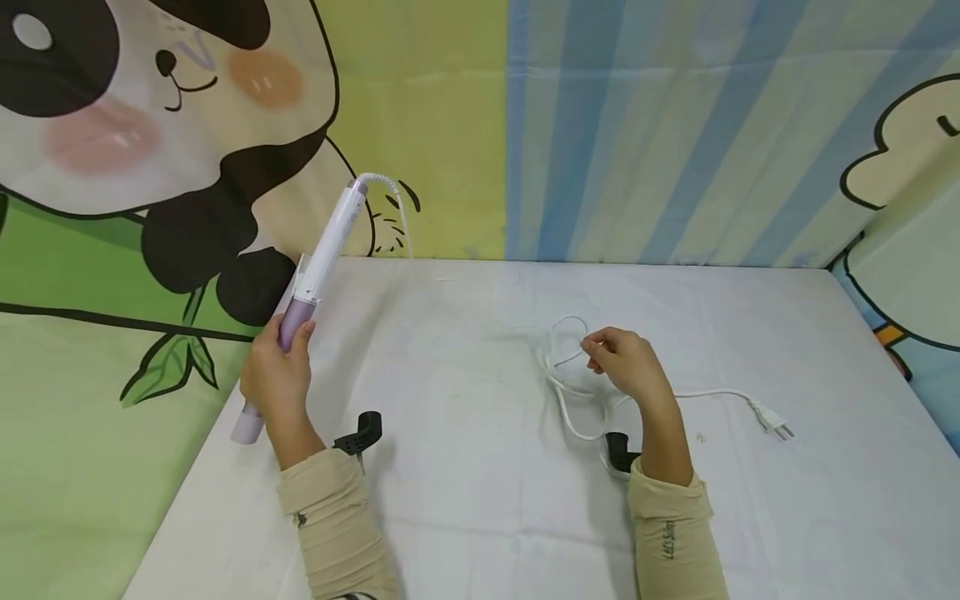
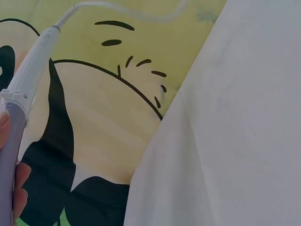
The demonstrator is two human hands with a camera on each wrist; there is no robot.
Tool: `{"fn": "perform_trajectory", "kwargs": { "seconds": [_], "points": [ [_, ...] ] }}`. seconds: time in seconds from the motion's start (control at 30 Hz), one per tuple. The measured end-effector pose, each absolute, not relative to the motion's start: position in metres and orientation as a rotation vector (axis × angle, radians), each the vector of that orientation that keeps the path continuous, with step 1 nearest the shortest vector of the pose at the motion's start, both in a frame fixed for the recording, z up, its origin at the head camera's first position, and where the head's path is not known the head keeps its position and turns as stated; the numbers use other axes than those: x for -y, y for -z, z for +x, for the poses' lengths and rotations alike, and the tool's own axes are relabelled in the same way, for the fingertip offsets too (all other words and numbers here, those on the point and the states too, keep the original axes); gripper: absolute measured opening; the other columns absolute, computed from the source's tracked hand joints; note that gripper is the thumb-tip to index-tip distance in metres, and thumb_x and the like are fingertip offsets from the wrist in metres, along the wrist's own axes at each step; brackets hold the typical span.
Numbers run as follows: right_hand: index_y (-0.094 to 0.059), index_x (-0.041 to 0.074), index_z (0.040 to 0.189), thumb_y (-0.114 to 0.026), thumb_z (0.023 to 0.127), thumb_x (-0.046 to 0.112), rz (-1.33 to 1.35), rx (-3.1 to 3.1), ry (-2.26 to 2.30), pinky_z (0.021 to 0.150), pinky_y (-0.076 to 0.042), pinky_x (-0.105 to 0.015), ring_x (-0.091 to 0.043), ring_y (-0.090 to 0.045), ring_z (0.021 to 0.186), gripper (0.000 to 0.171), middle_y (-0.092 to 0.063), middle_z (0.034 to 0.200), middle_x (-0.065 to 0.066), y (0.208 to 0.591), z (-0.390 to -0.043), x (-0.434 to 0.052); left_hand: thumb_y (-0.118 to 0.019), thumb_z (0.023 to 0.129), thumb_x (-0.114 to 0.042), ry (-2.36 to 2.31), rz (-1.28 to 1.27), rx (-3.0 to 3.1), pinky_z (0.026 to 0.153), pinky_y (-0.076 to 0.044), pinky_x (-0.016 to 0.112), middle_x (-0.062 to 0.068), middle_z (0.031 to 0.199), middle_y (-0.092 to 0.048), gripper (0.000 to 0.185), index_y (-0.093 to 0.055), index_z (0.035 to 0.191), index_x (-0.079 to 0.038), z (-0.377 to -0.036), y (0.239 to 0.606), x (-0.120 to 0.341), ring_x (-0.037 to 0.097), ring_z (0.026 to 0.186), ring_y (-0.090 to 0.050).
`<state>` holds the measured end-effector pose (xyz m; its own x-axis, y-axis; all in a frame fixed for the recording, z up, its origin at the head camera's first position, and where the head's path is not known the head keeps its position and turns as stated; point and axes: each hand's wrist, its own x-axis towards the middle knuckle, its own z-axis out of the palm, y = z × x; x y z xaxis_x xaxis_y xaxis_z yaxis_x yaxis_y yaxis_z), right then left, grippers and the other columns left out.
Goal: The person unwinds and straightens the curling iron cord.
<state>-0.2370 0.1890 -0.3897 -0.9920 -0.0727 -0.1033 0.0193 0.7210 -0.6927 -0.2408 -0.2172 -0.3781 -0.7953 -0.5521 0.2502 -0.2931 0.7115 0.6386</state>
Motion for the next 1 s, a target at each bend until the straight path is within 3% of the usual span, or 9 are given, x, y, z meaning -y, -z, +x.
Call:
{"fn": "perform_trajectory", "kwargs": {
  "seconds": [0.17, 0.5, 0.77, 0.9, 1.0],
  "points": [
    [-0.056, 0.003, 0.117, -0.045, 0.095, 0.037, -0.064, -2.815, 1.145, 0.069, -0.044, -0.033, -0.022, -0.062, 0.080, 0.042, -0.067, 0.088, -0.013, 0.385, -0.232, -0.193, -0.051, 0.090, -0.043, 0.791, 0.706, 2.566, 0.077, -0.037, 0.058, 0.022, 0.115, -0.059, 0.047, -0.054, 0.124, -0.012, -0.247, 0.388, 0.225, 0.046, 0.098, -0.055],
    [-0.054, 0.006, 0.120, -0.041, 0.095, 0.043, -0.040, -2.807, 1.156, 0.072, -0.043, -0.033, -0.024, -0.061, 0.086, 0.047, -0.067, 0.093, -0.014, 0.380, -0.228, -0.195, -0.047, 0.093, -0.037, 0.844, 0.879, 2.768, 0.079, -0.038, 0.057, 0.029, 0.117, -0.054, 0.049, -0.049, 0.123, 0.002, -0.250, 0.417, 0.248, 0.047, 0.101, -0.052],
    [-0.054, 0.005, 0.119, -0.041, 0.095, 0.043, -0.036, -2.807, 1.158, 0.073, -0.044, -0.034, -0.024, -0.062, 0.086, 0.047, -0.067, 0.091, -0.013, 0.380, -0.224, -0.199, -0.044, 0.092, -0.027, 0.953, 0.923, 2.892, 0.081, -0.034, 0.063, 0.041, 0.114, -0.038, 0.044, -0.047, 0.116, 0.010, -0.250, 0.447, 0.259, 0.055, 0.105, -0.037],
    [-0.053, 0.005, 0.120, -0.041, 0.095, 0.043, -0.042, -2.816, 1.187, 0.075, -0.044, -0.038, -0.026, -0.061, 0.086, 0.048, -0.067, 0.091, -0.013, 0.382, -0.224, -0.198, -0.044, 0.091, -0.029, 0.881, 0.959, 2.986, 0.087, -0.024, 0.067, 0.043, 0.119, -0.032, 0.051, -0.039, 0.126, 0.008, -0.253, 0.446, 0.263, 0.057, 0.113, -0.029],
    [-0.051, 0.005, 0.123, -0.042, 0.095, 0.043, -0.068, -2.820, 1.230, 0.082, -0.044, -0.043, -0.030, -0.059, 0.097, 0.048, -0.065, 0.101, -0.015, 0.385, -0.222, -0.195, -0.044, 0.092, -0.035, 0.769, 0.908, 3.021, 0.091, -0.010, 0.070, 0.043, 0.129, -0.025, 0.065, -0.022, 0.139, 0.004, -0.254, 0.433, 0.261, 0.058, 0.122, -0.019]
  ]
}}
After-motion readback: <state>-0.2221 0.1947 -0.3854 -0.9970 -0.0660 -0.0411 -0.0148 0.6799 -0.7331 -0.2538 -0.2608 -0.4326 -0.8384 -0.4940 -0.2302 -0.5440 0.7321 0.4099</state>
